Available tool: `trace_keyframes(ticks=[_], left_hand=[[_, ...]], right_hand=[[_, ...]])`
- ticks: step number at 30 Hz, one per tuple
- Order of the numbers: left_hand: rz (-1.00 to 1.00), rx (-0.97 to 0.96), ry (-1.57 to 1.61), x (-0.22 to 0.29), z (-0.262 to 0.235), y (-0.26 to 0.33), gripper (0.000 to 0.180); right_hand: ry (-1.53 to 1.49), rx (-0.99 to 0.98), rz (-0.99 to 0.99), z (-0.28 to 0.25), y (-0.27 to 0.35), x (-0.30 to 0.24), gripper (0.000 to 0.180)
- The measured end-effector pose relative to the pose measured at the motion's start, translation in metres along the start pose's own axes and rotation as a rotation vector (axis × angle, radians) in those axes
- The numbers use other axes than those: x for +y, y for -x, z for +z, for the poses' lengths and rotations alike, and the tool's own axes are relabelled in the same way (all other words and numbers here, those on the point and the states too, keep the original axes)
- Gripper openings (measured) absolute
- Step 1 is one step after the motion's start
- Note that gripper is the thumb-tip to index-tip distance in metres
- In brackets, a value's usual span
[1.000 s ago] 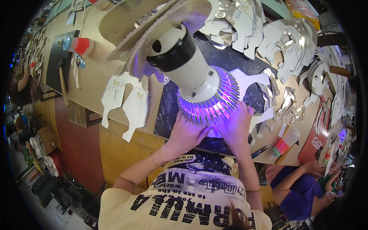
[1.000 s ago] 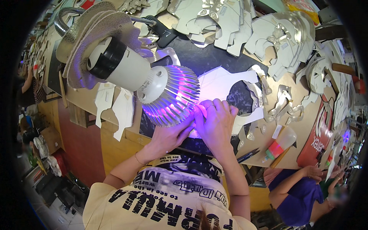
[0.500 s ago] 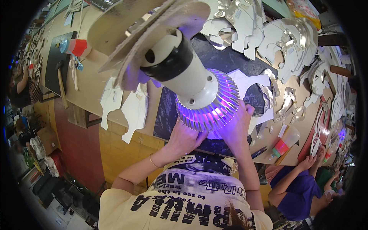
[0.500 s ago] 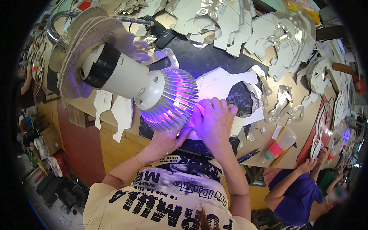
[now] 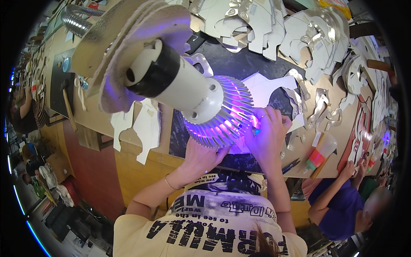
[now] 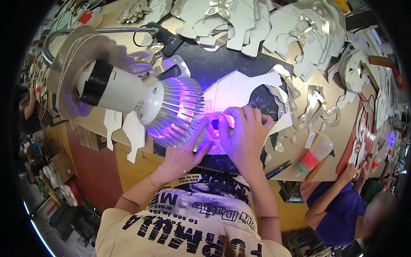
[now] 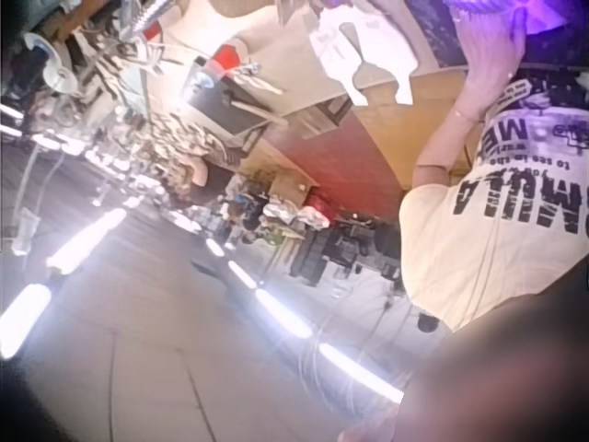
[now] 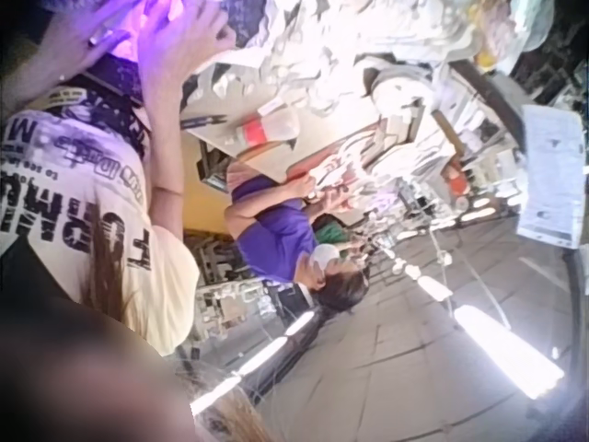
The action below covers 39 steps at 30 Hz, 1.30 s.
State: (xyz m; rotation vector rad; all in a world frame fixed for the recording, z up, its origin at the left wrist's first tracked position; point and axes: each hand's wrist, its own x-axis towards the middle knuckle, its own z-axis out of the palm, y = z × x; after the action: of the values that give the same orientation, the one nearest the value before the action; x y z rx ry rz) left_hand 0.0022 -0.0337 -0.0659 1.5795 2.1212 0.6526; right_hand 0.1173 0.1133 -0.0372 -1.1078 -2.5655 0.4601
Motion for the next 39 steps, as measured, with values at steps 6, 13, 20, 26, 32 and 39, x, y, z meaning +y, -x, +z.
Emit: trace_keyframes(ticks=[6,13,20,26,32,39], left_hand=[[0.016,-0.014,0.049,0.001,-0.005,-0.003,0.067],[0.01,-0.057,0.019,0.001,-0.009,-0.005,0.069],[0.02,-0.167,0.029,0.001,-0.018,-0.015,0.069],[-0.084,-0.225,0.06,0.004,-0.013,-0.024,0.064],[0.174,0.001,-0.001,0.011,-0.005,-0.029,0.063],[-0.047,-0.165,0.366,-0.005,-0.001,-0.02,0.064]], right_hand=[[-0.057,-0.059,-0.014,0.004,-0.003,0.009,0.016],[-0.035,-0.116,0.0,0.003,-0.006,0.011,0.017],[0.0,-0.209,0.139,-0.003,-0.015,0.008,0.025],[-0.147,-0.052,0.201,-0.011,-0.004,0.01,0.043],[-0.278,0.007,0.158,-0.005,0.01,0.019,0.051],[-0.308,-0.017,0.169,0.0,0.01,0.024,0.051]])
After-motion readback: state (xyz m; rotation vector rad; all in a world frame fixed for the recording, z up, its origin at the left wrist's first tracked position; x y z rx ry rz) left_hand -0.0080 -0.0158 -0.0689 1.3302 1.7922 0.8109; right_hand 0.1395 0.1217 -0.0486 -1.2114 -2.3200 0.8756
